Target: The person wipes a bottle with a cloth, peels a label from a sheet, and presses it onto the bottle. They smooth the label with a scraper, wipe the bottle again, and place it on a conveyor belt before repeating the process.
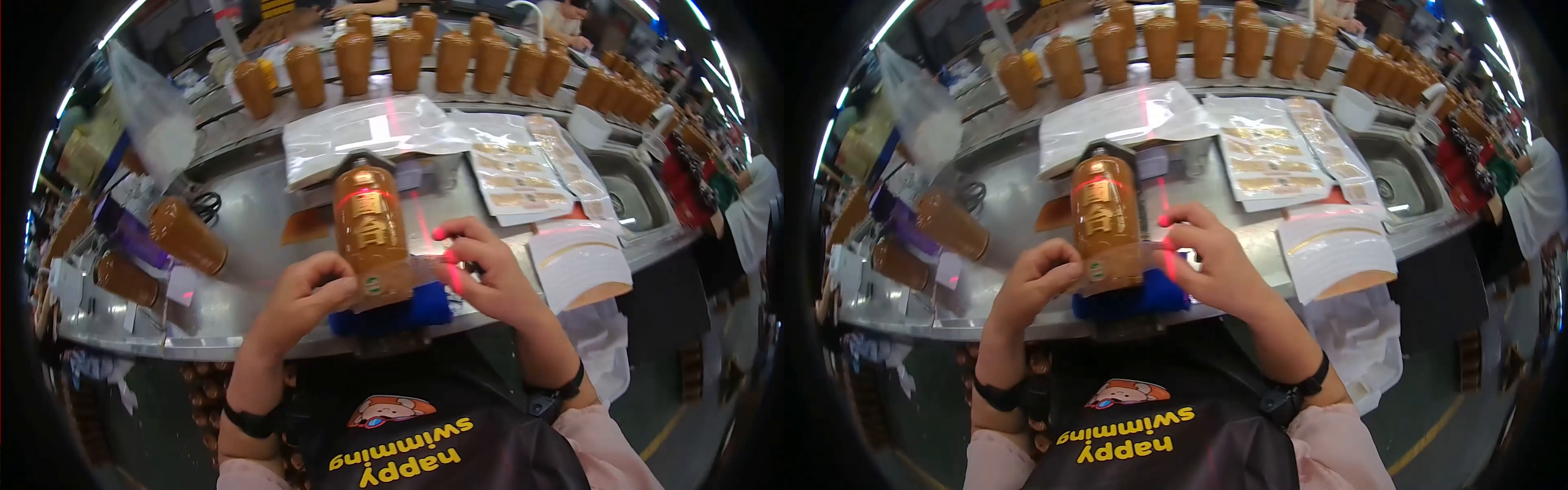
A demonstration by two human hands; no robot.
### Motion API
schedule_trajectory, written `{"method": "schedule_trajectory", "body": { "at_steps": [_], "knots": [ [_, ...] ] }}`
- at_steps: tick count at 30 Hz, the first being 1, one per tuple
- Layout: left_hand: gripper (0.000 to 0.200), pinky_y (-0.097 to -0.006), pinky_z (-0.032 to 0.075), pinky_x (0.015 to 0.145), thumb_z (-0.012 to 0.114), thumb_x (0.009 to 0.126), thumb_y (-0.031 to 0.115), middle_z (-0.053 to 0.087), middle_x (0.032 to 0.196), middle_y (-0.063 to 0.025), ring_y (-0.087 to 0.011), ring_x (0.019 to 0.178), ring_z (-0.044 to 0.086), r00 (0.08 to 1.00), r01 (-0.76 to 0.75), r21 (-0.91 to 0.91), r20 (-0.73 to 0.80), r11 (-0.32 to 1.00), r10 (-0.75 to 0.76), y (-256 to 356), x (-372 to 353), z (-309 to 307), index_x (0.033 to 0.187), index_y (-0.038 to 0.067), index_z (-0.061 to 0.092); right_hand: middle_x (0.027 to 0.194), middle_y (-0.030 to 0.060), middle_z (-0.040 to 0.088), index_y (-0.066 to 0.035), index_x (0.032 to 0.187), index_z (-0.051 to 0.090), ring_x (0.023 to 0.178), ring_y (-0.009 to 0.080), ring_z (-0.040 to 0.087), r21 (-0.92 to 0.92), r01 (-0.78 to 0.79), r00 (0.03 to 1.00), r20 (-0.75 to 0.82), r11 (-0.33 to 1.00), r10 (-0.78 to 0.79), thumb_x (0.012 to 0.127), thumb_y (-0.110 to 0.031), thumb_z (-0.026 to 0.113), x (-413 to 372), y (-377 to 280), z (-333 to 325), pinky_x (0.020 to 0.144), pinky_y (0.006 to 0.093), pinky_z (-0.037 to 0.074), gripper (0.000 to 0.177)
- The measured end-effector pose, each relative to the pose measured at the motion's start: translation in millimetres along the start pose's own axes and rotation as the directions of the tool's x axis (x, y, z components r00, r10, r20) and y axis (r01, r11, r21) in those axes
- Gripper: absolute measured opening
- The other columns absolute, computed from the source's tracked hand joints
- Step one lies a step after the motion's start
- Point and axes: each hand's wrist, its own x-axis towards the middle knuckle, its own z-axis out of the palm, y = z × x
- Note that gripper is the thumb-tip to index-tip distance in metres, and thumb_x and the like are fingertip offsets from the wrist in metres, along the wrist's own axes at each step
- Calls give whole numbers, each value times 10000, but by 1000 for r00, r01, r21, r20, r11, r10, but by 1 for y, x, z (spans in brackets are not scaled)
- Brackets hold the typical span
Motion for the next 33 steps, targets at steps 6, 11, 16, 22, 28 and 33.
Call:
{"method": "schedule_trajectory", "body": {
  "at_steps": [6, 11, 16, 22, 28, 33],
  "knots": [
    [115, -189, 365, 627, 628, 937, 166, 515, 787, 67, -21, 705, 440, 997, -69, -38, -45, 997, 67, -23, 1, -2, 916, 65, 578, 1135, 120, 567, 6, 865, 630, 921, 130, 529, 117, -160, 987, 10, 980, 160, 908, -103, 625, -8, 11, 12, 783, 266, 426, 118],
    [138, -193, 368, 643, 624, 954, 188, 506, 793, 68, -27, 725, 440, 998, -18, -62, -59, 998, 14, -25, 4, -3, 904, 70, 573, 1144, 120, 572, -3, 838, 631, 953, 140, 530, 111, -122, 992, -27, 986, 126, 893, -104, 653, -7, 19, 14, 814, 263, 419, 117],
    [175, -195, 377, 639, 624, 965, 211, 511, 789, 62, -27, 725, 448, 995, -58, -128, -84, 990, 47, -31, 10, -4, 889, 64, 570, 1141, 119, 577, -7, 810, 619, 957, 143, 533, 111, -157, 986, -47, 981, 163, 880, -92, 662, -4, 19, 17, 825, 263, 420, 118],
    [177, -191, 373, 655, 638, 956, 217, 500, 811, 56, -32, 737, 443, 994, -77, -89, -86, 993, 69, -30, 10, -4, 909, 73, 546, 1141, 117, 579, -3, 808, 614, 959, 136, 532, 108, -157, 985, -51, 982, 163, 882, -84, 660, -5, 22, 18, 828, 261, 421, 120],
    [163, -189, 373, 654, 630, 954, 193, 498, 806, 49, -36, 735, 442, 996, -60, -124, -65, 990, 52, -30, 11, -6, 900, 74, 533, 1142, 115, 574, -9, 808, 606, 952, 129, 527, 113, -187, 980, -43, 976, 193, 888, -79, 657, -3, 25, 22, 830, 253, 414, 118],
    [156, -194, 371, 647, 624, 958, 183, 498, 798, 45, -41, 730, 442, 998, -51, -173, -37, 984, 45, -32, 12, -8, 898, 75, 530, 1114, 104, 576, -6, 813, 618, 848, 96, 505, 116, -159, 985, -55, 981, 166, 886, -92, 676, -2, 27, 23, 725, 231, 399, 128]
  ]
}}
